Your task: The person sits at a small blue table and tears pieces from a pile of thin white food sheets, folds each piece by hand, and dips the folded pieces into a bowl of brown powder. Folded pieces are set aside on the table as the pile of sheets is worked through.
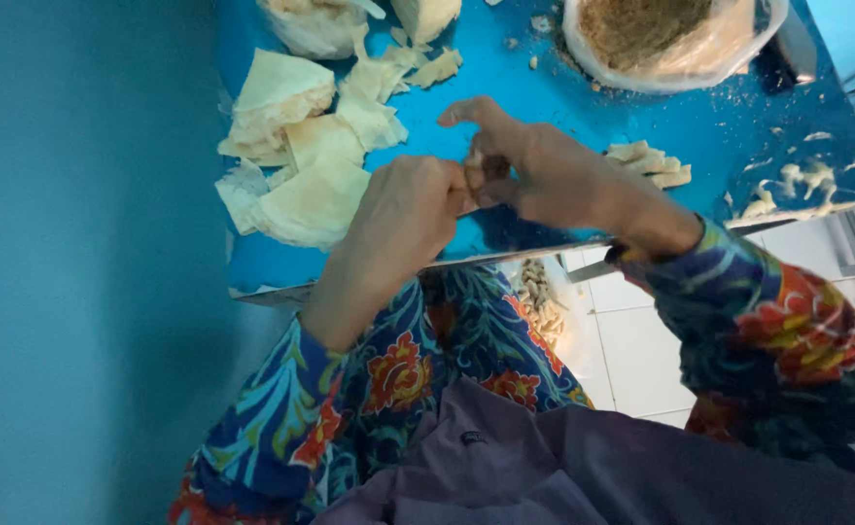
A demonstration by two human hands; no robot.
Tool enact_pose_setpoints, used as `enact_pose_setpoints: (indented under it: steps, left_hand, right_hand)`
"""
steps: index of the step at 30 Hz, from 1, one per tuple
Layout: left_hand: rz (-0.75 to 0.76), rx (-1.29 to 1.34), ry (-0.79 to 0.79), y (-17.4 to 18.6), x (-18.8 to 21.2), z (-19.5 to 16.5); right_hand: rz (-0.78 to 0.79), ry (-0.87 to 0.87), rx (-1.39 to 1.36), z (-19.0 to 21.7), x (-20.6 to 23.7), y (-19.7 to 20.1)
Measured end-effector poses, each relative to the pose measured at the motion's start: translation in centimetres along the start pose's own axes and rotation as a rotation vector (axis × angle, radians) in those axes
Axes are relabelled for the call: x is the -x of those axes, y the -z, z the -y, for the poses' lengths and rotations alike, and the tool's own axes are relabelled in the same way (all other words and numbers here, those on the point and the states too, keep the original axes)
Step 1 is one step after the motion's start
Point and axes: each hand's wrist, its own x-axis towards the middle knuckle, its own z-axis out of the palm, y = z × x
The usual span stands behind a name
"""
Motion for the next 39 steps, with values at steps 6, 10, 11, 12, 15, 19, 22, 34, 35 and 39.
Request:
enact_pose_setpoints:
  steps: [6,10,11,12,15,19,22,34,35,39]
  left_hand:
    - [-0.324,-0.374,-0.243,-2.2,2.8,-1.0]
    - [-0.361,-0.459,-0.275,-2.9,3.6,-0.8]
    - [-0.343,-0.492,-0.257,-2.8,3.4,-0.7]
    - [-0.326,-0.526,-0.24,-2.7,3.1,-0.6]
    - [-0.368,-0.38,-0.228,-2.2,2.6,-0.7]
    - [-0.351,-0.322,-0.199,-1.5,2.6,-0.8]
    - [-0.362,-0.491,-0.207,-1.8,3.4,-1.4]
    - [-0.355,-0.711,-0.08,-2.5,4.4,-3.3]
    - [-0.373,-0.693,-0.067,-2.3,3.3,-3.0]
    - [-0.438,-0.677,-0.015,-0.6,1.8,-2.2]
  right_hand:
    - [-0.146,0.09,0.223,1.0,2.5,-1.9]
    - [-0.22,0.185,0.311,1.1,2.8,-2.4]
    - [-0.211,0.191,0.292,1.0,2.6,-2.3]
    - [-0.204,0.197,0.276,1.0,2.3,-2.2]
    - [-0.062,0.022,0.125,0.7,1.1,-1.0]
    - [-0.026,0.008,-0.054,0.7,0.1,0.0]
    - [-0.073,0.0,0.076,0.9,0.3,-0.6]
    - [-0.212,0.067,0.681,2.8,3.4,-4.6]
    - [-0.192,0.079,0.702,2.6,2.9,-4.5]
    - [-0.088,0.083,0.598,0.9,1.5,-2.0]
